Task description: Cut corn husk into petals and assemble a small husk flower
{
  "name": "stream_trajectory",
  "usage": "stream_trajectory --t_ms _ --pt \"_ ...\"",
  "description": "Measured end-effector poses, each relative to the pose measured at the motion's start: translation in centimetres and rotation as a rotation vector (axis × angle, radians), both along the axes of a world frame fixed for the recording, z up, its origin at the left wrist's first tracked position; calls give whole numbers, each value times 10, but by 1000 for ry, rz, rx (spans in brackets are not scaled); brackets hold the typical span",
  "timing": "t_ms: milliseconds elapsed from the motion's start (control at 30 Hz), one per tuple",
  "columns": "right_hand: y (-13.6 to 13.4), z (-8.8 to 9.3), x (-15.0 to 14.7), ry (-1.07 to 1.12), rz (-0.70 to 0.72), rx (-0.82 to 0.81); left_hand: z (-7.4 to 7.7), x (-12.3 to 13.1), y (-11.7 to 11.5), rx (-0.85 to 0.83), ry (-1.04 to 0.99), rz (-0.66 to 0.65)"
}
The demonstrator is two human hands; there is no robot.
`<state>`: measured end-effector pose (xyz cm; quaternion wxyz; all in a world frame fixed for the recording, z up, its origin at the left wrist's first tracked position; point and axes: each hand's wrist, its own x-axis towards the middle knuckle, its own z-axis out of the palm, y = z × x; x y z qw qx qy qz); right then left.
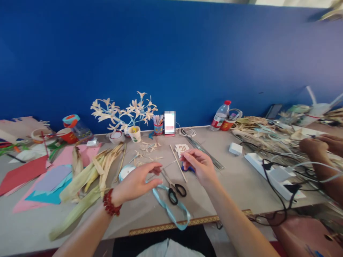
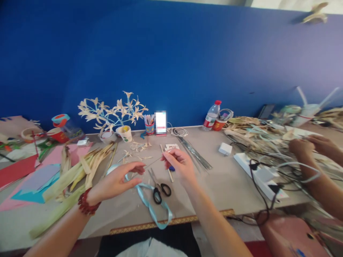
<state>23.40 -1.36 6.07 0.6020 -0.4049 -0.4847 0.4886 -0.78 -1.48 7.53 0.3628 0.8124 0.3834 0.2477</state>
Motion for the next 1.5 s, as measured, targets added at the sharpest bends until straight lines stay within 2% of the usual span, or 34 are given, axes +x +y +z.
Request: stream_trajectory --t_ms 100,233,400,533,633,733,833,900,967,1067,1167,1267,1400,1500 --pt "-6 -21 -29 71 47 -36 6 21 0 108 -36 43" --pt "-11 -37 -49 103 -6 -50 2 38 1 262 3 145" --pt "-13 -39 -49 -21 -16 -73 -6 36 0 254 82 188" --pt "-11 -44 -48 -59 -9 -119 -11 36 2 246 106 153" --pt "-8 -48 -43 -130 47 -123 -14 36 5 224 128 148" --pt "-14 -48 -28 -428 91 -59 -19 33 8 178 134 143" --pt "-31 -50 -13 -1019 43 55 -26 26 14 146 137 160" --pt "-46 -55 -7 -1304 57 75 -32 24 19 131 133 166" --pt "-57 -60 -8 -1458 65 67 -38 23 24 103 122 153" --pt "-63 -65 -13 -1566 49 5 -48 25 31 24 112 138" --pt "-56 -61 -15 -1591 57 -98 -54 27 36 -52 93 142" --pt "-44 -53 -7 -1490 105 -223 -58 25 39 -104 45 142" --pt "-35 -50 11 -1191 204 -313 -60 21 42 -149 -7 145" --pt "-37 -61 24 -910 256 -358 -60 19 44 -165 -41 151"
